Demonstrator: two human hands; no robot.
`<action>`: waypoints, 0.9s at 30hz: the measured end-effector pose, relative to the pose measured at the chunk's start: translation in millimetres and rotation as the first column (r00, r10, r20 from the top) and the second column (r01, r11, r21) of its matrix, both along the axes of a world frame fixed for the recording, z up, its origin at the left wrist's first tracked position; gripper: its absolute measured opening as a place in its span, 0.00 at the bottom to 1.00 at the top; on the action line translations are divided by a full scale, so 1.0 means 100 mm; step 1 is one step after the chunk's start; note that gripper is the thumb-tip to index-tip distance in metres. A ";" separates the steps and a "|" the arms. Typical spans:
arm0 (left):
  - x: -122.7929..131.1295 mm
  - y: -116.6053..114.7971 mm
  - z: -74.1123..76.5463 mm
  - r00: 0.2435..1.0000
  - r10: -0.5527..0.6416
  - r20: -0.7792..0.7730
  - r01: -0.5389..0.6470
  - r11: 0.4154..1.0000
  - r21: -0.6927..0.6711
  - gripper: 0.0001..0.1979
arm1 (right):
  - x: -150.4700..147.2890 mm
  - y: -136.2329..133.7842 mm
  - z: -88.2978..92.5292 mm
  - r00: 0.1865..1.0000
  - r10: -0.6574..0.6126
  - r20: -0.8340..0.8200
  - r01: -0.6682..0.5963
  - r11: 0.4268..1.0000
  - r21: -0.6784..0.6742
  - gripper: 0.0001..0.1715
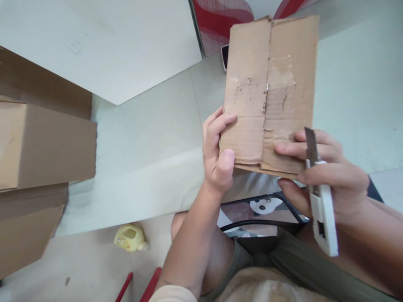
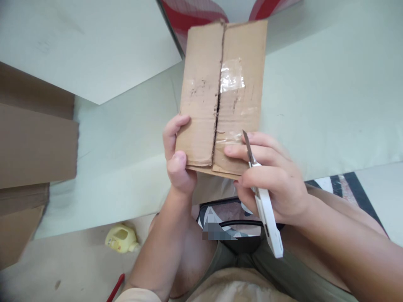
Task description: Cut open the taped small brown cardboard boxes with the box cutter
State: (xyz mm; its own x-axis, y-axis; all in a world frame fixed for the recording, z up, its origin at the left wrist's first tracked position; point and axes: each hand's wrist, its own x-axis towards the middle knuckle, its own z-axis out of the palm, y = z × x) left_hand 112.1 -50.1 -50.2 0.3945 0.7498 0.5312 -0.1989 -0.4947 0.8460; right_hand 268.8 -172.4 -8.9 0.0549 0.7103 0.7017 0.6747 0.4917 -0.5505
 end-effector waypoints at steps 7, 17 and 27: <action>-0.01 0.00 0.00 1.000 -0.008 -0.029 0.009 0.999 0.033 0.24 | 0.00 -0.03 0.01 0.999 -0.029 0.029 0.030 0.999 -0.032 0.14; -0.01 0.00 0.00 1.000 0.000 -0.026 0.000 1.000 0.017 0.25 | 0.00 0.00 0.00 0.999 -0.011 0.033 0.011 1.000 -0.007 0.15; -0.02 0.00 0.00 0.999 0.003 -0.039 -0.002 1.000 0.021 0.25 | 0.00 0.00 0.00 1.000 -0.003 0.016 0.003 1.000 -0.008 0.16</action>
